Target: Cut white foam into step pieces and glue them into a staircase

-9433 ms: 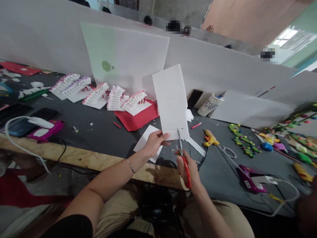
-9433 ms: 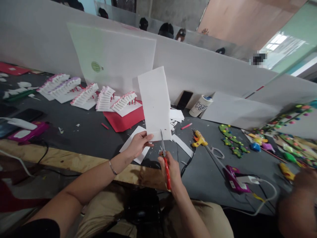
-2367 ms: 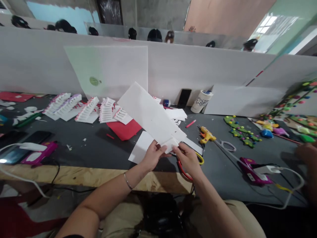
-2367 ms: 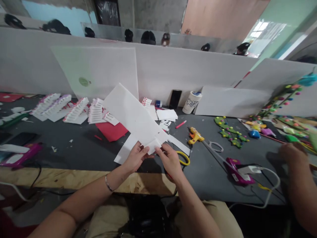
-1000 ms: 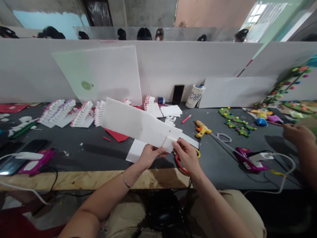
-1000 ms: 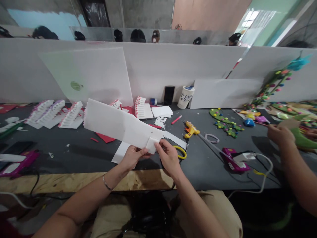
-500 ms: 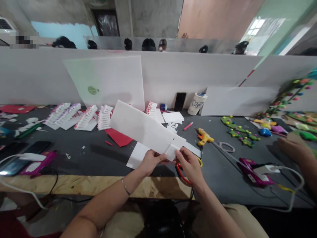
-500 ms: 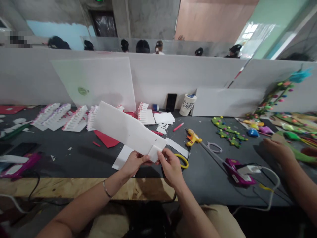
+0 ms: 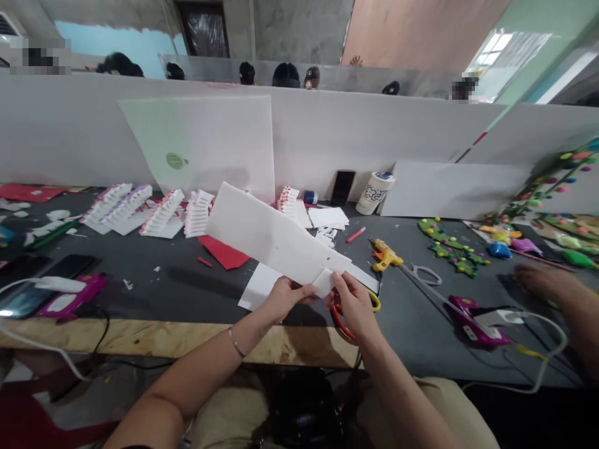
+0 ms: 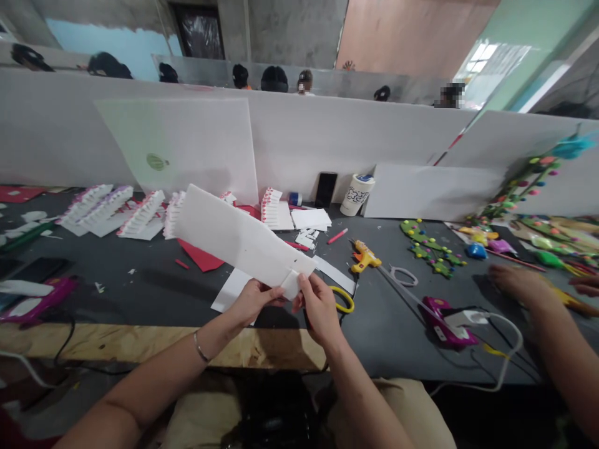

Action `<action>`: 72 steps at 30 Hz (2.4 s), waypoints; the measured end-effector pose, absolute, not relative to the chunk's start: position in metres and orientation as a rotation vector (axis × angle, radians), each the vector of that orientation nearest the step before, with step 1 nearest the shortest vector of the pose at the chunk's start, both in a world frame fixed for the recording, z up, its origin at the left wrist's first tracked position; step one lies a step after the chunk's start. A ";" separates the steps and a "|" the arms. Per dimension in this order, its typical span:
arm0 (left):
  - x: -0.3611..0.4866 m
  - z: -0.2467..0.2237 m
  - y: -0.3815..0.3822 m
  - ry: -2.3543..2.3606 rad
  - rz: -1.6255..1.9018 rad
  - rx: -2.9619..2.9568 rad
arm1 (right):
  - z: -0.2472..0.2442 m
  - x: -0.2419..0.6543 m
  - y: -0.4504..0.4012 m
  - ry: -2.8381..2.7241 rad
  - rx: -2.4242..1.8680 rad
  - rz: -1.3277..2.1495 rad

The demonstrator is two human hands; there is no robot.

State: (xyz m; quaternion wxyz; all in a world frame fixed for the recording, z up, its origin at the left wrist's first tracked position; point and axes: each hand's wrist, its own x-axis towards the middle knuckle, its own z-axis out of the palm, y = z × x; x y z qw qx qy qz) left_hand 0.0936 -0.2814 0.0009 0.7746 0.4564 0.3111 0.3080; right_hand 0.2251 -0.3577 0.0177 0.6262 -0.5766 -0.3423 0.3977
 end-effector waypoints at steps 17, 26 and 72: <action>0.098 -0.002 -0.291 0.608 0.720 0.992 | 0.010 0.221 -0.355 -0.795 -1.410 0.763; 0.097 0.001 -0.285 0.623 0.716 0.875 | 0.022 0.226 -0.362 -0.854 -1.264 0.978; 0.057 0.121 -0.273 0.500 1.201 2.598 | 0.038 0.266 -0.375 -1.464 -1.503 -0.138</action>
